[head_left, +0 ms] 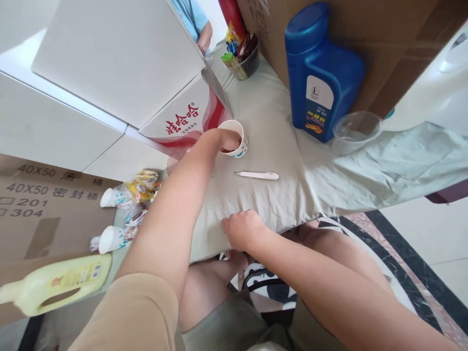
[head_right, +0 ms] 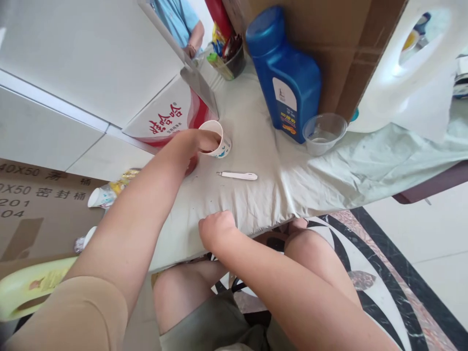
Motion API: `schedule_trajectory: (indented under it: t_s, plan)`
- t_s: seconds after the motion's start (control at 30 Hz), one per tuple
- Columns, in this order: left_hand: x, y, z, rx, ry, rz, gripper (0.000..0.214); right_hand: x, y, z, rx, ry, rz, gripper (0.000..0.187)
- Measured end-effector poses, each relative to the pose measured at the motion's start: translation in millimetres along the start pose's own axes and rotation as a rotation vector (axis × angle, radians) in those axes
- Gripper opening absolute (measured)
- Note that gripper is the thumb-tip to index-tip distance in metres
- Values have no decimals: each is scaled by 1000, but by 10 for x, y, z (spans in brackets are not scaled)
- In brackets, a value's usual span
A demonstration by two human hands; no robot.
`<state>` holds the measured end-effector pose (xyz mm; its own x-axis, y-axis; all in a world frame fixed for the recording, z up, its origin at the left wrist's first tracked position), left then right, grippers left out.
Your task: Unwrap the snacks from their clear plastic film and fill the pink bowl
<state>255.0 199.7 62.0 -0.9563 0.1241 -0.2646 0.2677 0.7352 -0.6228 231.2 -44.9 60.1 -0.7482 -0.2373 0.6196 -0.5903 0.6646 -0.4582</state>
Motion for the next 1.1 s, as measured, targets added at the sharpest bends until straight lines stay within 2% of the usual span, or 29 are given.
schedule_trajectory:
  t_s: [0.07,0.1,0.13,0.2,0.27,0.37,0.5,0.57,0.63,0.73,0.8,0.9,0.97,1.1]
  plan:
    - [-42,-91,-6,135,81,-41,18,-18,-8,-4,16,-19,5,45]
    - [-58,-163,-48,131,111,-15,19,-18,-9,-6,19,-29,10,45]
    - [-62,-243,-117,65,129,34,23,-14,-8,-7,17,-39,15,44]
    - [3,-426,-300,-185,144,147,28,7,2,1,8,-58,18,43]
    - [213,-619,-481,-451,186,197,28,29,20,26,-11,-77,17,41]
    - [800,-881,-666,-648,295,122,21,54,50,93,-44,-120,31,40]
    - [1859,-1284,-754,-726,354,-41,26,88,51,184,-63,-183,87,40]
    - [2391,-1503,-705,-714,327,-159,30,100,27,203,-26,-201,139,39]
    - [2848,-1682,-581,-645,291,-254,32,110,5,199,20,-219,187,38]
    - [3321,-1810,-327,-537,250,-256,43,125,20,188,57,-259,240,38]
    - [3495,-1786,-165,-503,213,-179,62,134,68,205,71,-283,270,38]
    - [3595,-1622,29,-478,161,-114,86,149,161,262,88,-290,288,37]
    - [3572,-1491,122,-486,150,-138,85,153,212,287,83,-285,293,36]
    - [3409,-1380,220,-574,119,-176,66,145,279,275,63,-273,292,35]
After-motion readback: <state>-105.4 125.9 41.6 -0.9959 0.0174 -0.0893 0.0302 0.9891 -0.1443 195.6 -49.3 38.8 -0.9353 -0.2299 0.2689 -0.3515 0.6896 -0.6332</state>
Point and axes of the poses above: each hand's wrist, its own y-axis towards the middle knuckle, its own z-axis out of the palm, x = y × z, the point moved 3 cm from there along y, towards the middle knuckle, and after that the axes turned 4 degrees about x, right-handed, at the moved point
